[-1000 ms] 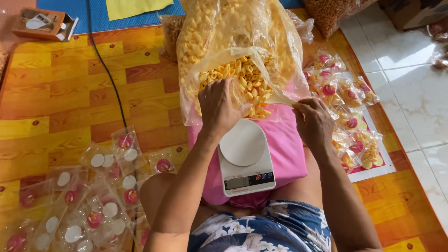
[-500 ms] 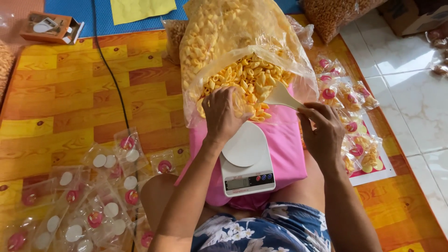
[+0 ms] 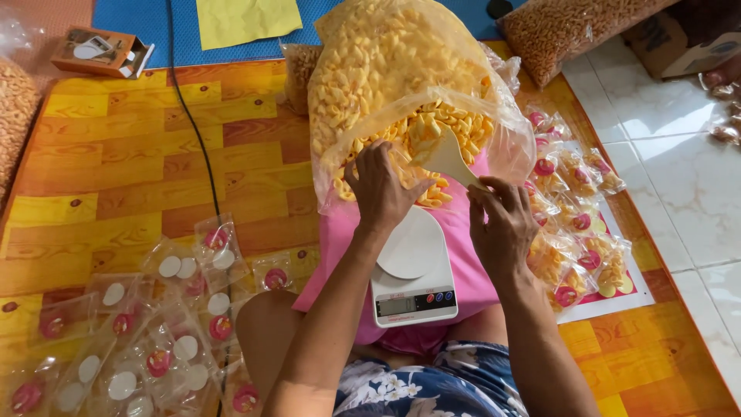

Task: Portioning snacks from a large bulk bag into smaller individual bags using a spoon and a digital scale.

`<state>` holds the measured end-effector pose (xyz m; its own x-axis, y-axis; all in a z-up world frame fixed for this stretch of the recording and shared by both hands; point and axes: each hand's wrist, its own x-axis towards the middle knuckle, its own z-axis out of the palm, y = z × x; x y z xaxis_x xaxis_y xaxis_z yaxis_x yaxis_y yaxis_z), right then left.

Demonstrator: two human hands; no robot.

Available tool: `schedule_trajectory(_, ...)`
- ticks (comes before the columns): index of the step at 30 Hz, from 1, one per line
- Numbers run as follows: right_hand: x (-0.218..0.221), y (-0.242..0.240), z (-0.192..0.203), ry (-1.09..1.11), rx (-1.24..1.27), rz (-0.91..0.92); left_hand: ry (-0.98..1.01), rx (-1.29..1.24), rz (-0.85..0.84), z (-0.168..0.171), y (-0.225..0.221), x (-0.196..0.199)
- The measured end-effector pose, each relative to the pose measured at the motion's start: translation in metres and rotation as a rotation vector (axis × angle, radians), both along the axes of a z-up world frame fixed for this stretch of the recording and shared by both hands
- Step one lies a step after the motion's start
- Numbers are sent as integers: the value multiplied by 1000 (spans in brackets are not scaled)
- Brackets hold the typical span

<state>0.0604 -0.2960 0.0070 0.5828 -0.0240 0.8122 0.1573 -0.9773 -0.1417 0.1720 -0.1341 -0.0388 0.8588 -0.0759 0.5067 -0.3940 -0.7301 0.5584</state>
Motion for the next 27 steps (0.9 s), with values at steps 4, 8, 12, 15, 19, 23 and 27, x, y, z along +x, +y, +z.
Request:
schedule_trajectory(4, -3, 4, 3, 2, -7, -11, 23, 13, -4, 0, -1, 2)
schedule_trajectory(8, -2, 3, 0, 1, -3, -6, 57, 17, -1, -5, 0, 5)
schedule_trajectory(12, -5, 0, -1, 7, 17, -14, 20, -15, -19, -5, 0, 3)
schedule_trajectory(15, -10, 0, 6, 11, 15, -9, 7, -32, -34, -9, 0, 3)
schedule_trajectory(19, -15, 0, 13, 19, -15, 2, -11, -45, -51, -5, 1, 3)
schedule_trajectory(23, -14, 0, 22, 9, -116, 10, -94, 11, -37, -13, 0, 5)
schedule_trajectory(27, -10, -18, 24, 19, -190, -41, -69, -78, -118, -3, 11, 0)
